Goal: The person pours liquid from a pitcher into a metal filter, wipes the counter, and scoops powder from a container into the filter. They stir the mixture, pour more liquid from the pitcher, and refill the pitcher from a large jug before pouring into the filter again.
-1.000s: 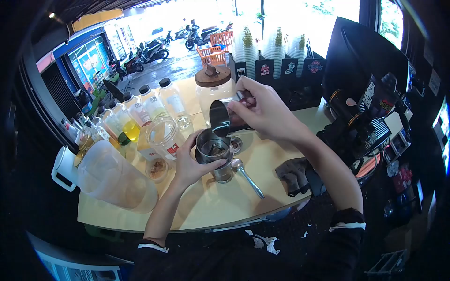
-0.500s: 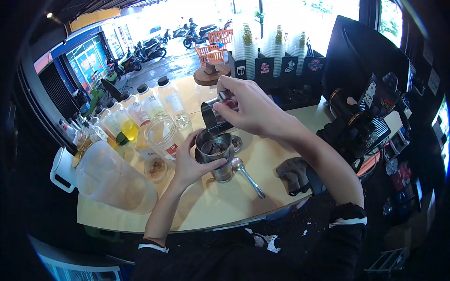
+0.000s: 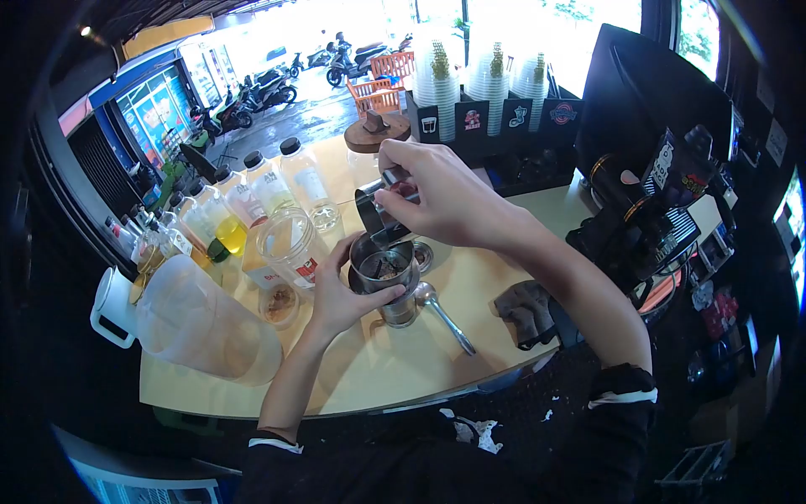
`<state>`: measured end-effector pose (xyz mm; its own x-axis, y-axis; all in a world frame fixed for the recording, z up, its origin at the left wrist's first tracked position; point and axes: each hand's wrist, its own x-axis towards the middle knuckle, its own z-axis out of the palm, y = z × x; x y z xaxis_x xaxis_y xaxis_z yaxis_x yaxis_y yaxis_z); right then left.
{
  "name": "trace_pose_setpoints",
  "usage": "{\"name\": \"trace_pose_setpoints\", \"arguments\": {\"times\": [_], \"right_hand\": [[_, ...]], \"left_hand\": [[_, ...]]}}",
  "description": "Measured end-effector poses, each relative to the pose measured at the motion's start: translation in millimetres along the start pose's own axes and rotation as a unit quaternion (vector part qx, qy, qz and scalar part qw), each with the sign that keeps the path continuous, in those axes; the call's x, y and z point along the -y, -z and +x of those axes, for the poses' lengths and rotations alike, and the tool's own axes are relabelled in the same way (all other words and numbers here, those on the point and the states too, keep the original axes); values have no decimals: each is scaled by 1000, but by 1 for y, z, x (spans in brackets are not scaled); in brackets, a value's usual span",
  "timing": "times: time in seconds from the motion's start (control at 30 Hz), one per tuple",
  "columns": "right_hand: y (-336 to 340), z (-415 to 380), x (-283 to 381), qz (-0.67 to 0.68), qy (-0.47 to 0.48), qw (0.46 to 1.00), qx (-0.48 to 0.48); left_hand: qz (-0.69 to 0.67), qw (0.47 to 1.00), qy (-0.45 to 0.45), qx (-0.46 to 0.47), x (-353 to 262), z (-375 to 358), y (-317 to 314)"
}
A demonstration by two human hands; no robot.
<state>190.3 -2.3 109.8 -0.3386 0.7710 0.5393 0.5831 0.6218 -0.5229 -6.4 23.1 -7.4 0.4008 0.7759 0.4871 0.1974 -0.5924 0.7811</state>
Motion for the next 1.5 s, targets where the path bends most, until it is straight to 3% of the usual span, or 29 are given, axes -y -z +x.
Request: {"name": "trace_pose_setpoints", "arguments": {"times": [0.37,0.73,0.97,1.5], "right_hand": [[0,2,5,-26,43,999,-9],[7,-4,4,-48,-1,999,-7],[11,-7,7,-14,-22,1000,-12],[2,-2,12,-52,66,996,-24]], "left_hand": [[24,1000,-10,-3,1,-1,-2],[23,1000,8,-7,-4,-1,2],[55,996,-41,-48,6,-1,-2],[96,992,-57,-54,5,-5,-7]]}}
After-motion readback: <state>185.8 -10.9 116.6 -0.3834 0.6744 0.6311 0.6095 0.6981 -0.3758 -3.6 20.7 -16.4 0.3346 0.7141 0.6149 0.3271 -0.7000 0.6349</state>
